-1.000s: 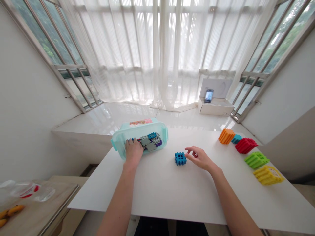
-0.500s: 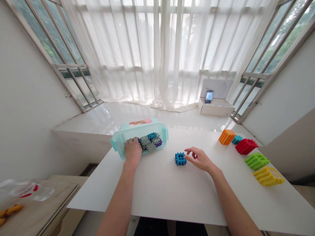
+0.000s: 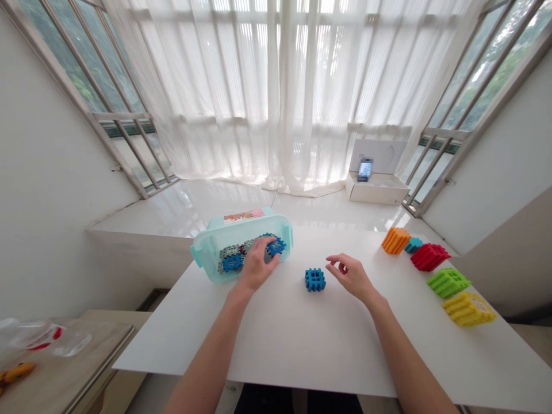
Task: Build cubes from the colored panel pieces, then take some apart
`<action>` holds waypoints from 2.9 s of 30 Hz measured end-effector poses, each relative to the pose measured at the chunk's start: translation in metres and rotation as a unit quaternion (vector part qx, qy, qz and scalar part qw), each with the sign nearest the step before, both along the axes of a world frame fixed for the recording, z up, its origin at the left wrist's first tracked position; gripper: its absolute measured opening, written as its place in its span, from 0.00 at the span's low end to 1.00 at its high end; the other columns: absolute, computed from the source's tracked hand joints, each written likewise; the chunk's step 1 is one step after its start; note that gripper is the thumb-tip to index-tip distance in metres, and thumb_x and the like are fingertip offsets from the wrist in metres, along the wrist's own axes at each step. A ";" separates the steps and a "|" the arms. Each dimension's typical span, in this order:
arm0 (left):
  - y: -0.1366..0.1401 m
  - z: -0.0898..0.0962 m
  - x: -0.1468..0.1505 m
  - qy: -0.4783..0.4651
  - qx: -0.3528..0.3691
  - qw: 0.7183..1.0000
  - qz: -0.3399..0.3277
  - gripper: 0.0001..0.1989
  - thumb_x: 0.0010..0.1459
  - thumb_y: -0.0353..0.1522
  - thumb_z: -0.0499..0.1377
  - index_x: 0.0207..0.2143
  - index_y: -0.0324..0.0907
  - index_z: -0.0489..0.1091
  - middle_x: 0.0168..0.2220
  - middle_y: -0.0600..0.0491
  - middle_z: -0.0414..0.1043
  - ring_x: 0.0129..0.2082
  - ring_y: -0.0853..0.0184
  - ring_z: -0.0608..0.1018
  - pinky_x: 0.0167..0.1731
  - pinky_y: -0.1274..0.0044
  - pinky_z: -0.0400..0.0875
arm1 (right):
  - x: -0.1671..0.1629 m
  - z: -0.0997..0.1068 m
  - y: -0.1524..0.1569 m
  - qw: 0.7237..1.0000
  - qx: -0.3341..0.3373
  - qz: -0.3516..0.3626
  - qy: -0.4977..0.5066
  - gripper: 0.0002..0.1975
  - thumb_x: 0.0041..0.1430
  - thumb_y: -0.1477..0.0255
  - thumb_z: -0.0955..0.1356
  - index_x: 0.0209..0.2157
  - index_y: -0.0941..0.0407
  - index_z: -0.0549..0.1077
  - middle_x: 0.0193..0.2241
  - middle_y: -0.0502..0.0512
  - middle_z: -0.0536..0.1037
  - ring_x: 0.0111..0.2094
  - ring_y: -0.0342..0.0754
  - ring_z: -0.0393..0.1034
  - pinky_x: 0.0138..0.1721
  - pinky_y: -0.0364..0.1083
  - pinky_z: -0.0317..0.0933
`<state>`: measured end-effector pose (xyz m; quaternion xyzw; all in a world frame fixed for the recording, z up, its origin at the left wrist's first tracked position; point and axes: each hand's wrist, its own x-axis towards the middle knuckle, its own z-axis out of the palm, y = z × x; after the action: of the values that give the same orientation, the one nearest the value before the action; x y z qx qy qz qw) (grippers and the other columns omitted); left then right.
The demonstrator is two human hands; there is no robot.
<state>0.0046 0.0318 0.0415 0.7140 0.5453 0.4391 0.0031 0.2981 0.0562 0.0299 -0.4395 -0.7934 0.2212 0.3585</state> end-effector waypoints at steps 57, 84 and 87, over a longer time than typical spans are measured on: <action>-0.018 -0.017 0.051 0.015 -0.124 0.965 -0.230 0.09 0.58 0.32 0.61 0.42 0.45 0.72 0.45 0.50 0.76 0.47 0.62 0.76 0.50 0.69 0.70 | 0.007 0.010 -0.005 0.988 -0.097 0.100 -0.060 0.13 0.53 0.67 0.71 0.41 0.51 0.79 0.33 0.51 0.76 0.23 0.41 0.57 0.27 0.43 0.61; -0.010 0.013 -0.021 0.162 -0.116 0.955 0.220 0.13 0.62 0.29 0.50 0.41 0.41 0.74 0.42 0.46 0.76 0.44 0.56 0.76 0.46 0.67 0.70 | 0.007 0.010 -0.002 0.997 -0.070 0.039 -0.018 0.18 0.63 0.56 0.64 0.43 0.53 0.77 0.34 0.54 0.76 0.23 0.42 0.59 0.29 0.45 0.62; -0.013 0.014 -0.031 0.183 -0.169 0.938 0.242 0.15 0.59 0.26 0.49 0.42 0.38 0.74 0.43 0.44 0.76 0.45 0.56 0.76 0.47 0.69 0.70 | 0.007 0.010 -0.002 0.998 -0.059 0.036 -0.016 0.18 0.64 0.56 0.63 0.41 0.53 0.78 0.34 0.54 0.76 0.23 0.42 0.59 0.29 0.44 0.62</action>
<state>-0.0266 0.0193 0.0557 0.6175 0.7589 0.1900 -0.0819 0.3051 0.0539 0.0397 -0.4343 -0.7998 0.2733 0.3115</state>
